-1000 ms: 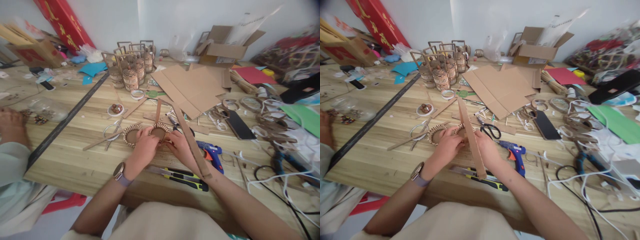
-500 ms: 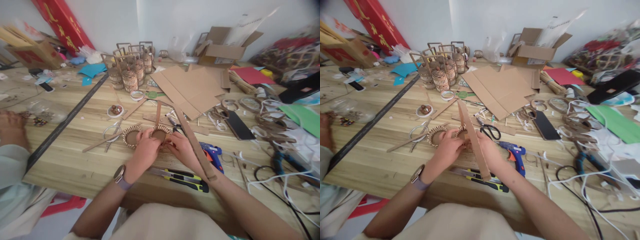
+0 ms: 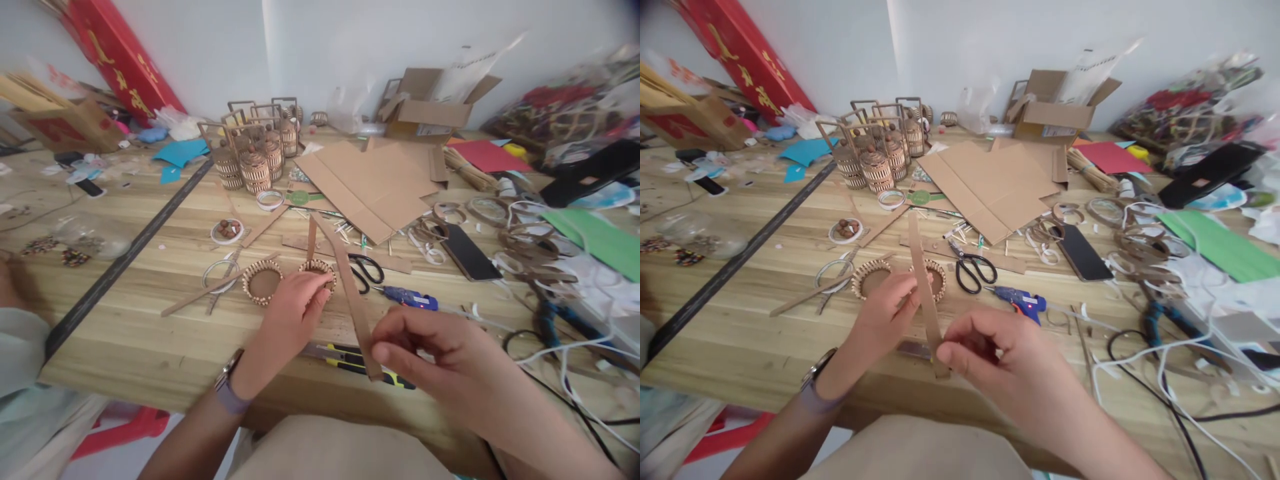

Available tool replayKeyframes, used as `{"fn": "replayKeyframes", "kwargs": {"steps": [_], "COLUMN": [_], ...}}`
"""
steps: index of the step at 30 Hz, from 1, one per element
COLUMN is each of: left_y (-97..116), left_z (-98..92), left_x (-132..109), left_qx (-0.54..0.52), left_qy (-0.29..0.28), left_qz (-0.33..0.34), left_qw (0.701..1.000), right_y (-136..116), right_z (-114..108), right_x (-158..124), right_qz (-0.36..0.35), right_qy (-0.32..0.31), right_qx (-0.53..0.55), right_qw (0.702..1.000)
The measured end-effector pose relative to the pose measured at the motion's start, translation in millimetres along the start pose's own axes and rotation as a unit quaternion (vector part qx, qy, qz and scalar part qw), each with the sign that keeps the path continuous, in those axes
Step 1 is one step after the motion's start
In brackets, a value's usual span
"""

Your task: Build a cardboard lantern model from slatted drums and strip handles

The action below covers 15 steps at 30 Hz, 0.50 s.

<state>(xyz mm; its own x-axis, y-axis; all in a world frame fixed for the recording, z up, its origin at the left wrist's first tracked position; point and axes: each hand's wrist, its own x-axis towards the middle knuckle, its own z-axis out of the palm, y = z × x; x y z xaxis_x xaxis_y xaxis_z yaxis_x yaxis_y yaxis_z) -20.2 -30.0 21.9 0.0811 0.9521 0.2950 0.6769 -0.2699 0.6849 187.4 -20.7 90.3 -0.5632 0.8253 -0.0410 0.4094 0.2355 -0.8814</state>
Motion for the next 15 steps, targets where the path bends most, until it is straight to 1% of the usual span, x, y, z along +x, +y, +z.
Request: {"fn": "replayKeyframes", "kwargs": {"steps": [1, 3, 7, 9, 12, 15], "left_y": [0.1, -0.3, -1.6, -2.1, -3.2, -4.5], "left_z": [-0.1, 0.3, 2.0, 3.0, 4.7, 7.3], "left_x": [-0.3, -1.6, -5.4, -7.0, -8.8, -9.9], "left_qx": [-0.018, -0.048, -0.088, -0.096, -0.101, -0.097], "left_qy": [-0.004, -0.003, 0.016, 0.022, 0.034, 0.046], "left_qz": [-0.007, -0.017, -0.043, -0.053, -0.045, -0.033], "left_qw": [1.0, 0.999, 0.995, 0.994, 0.993, 0.994], "right_y": [0.7, 5.9, 26.9, 38.1, 50.7, 58.2], "right_z": [4.4, 12.0, 26.3, 34.0, 44.3, 50.8], "right_x": [3.3, 11.3, 28.5, 36.7, 46.2, 51.6], "right_qz": [0.005, -0.002, -0.055, -0.075, -0.099, -0.129], "right_qy": [-0.004, 0.013, 0.094, 0.116, 0.131, 0.15], "right_qx": [-0.005, -0.018, -0.063, -0.077, -0.091, -0.11], "right_qw": [1.0, 1.0, 0.992, 0.987, 0.982, 0.974]}}
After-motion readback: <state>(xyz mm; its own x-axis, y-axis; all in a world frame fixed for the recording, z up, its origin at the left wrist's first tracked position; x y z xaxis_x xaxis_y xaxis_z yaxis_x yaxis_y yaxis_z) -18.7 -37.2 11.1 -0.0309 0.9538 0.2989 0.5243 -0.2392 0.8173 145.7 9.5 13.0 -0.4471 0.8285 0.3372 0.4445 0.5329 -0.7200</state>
